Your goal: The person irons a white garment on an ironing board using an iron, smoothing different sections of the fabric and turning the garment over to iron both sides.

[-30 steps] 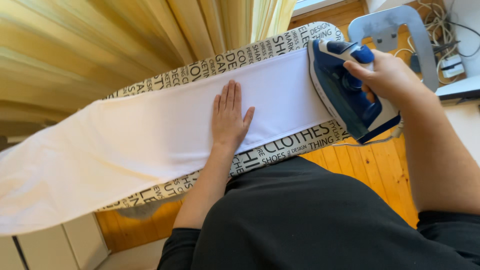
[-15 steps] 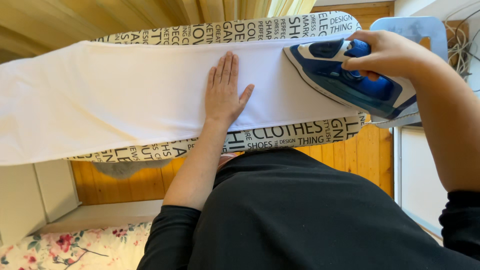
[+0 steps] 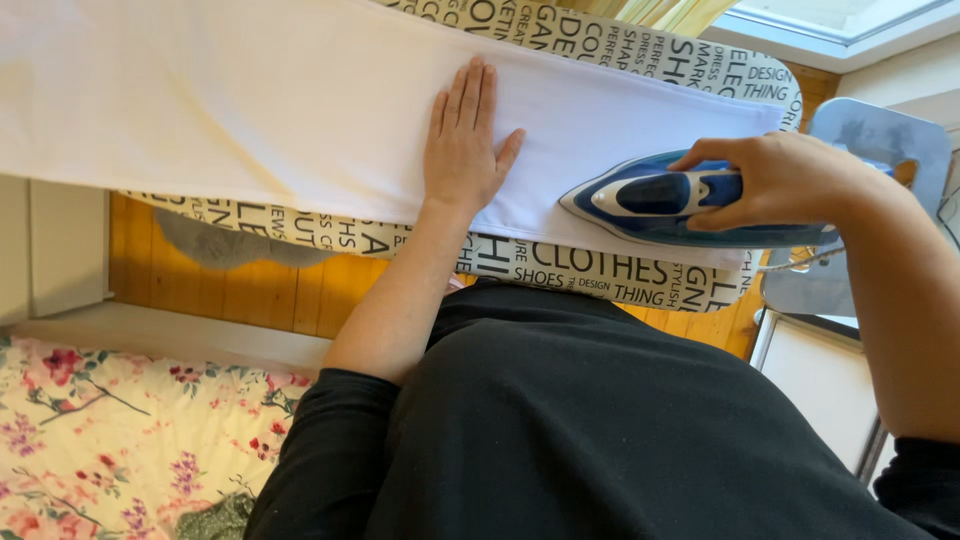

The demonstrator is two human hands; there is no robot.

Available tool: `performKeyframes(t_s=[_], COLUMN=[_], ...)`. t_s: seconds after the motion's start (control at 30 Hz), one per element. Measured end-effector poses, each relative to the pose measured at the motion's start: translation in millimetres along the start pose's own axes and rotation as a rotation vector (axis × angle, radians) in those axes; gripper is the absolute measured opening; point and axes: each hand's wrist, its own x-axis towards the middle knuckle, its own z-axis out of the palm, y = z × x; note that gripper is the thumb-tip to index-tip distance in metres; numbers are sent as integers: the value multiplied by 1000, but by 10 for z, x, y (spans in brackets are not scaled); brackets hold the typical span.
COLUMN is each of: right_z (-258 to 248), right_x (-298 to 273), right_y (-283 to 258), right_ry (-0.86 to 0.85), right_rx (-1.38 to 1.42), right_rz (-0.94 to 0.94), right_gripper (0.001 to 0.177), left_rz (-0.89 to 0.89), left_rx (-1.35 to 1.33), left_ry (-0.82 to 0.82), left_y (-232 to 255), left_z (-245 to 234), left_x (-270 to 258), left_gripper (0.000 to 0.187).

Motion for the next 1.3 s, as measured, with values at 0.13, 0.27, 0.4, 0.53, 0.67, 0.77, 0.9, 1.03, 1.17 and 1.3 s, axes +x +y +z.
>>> performKeyframes(t_s=[0.13, 0.27, 0.4, 0.53, 0.67, 0.77, 0.9, 1.03, 1.17, 1.3], right_z=[48, 66, 45, 41, 5, -27, -97, -155, -237, -362], right_x=[-23, -42, -68, -22, -19, -9, -1, 14, 70, 118], right_y=[-300, -617, -944, -1240, -1631, -1952, -2391, -2821, -3237, -3715], right_ry=[-28, -14, -3, 0, 11, 26, 56, 95, 108, 113], right_rx=[-101, -73, 29, 23, 41, 36, 25, 80, 72, 76], right_rz=[-59, -34, -21, -50, -47, -28, -21, -11, -33, -10], right_gripper=[70, 68, 71, 72, 71, 70, 66, 61, 64, 67], left_rz=[-71, -142, -174, -178, -191, -231, -251, -280, -273, -507], left_rx=[8, -28, -38, -20, -51, -53, -54, -47, 0, -229], left_ry=[-7, -43, -4, -2, -8, -78, -13, 32, 134, 449], left_y=[-265, -498, -713, -964, -1302, -1581, -2018, -2429, -2855, -3298], left_z=[-95, -219, -247, -254, -370, -507, -494, -489, -560, -622], left_x=[-89, -170, -238, -284, -356, -446, -576, -697, -937, -1300], left_gripper=[78, 77, 76, 76, 75, 74, 73, 74, 66, 57])
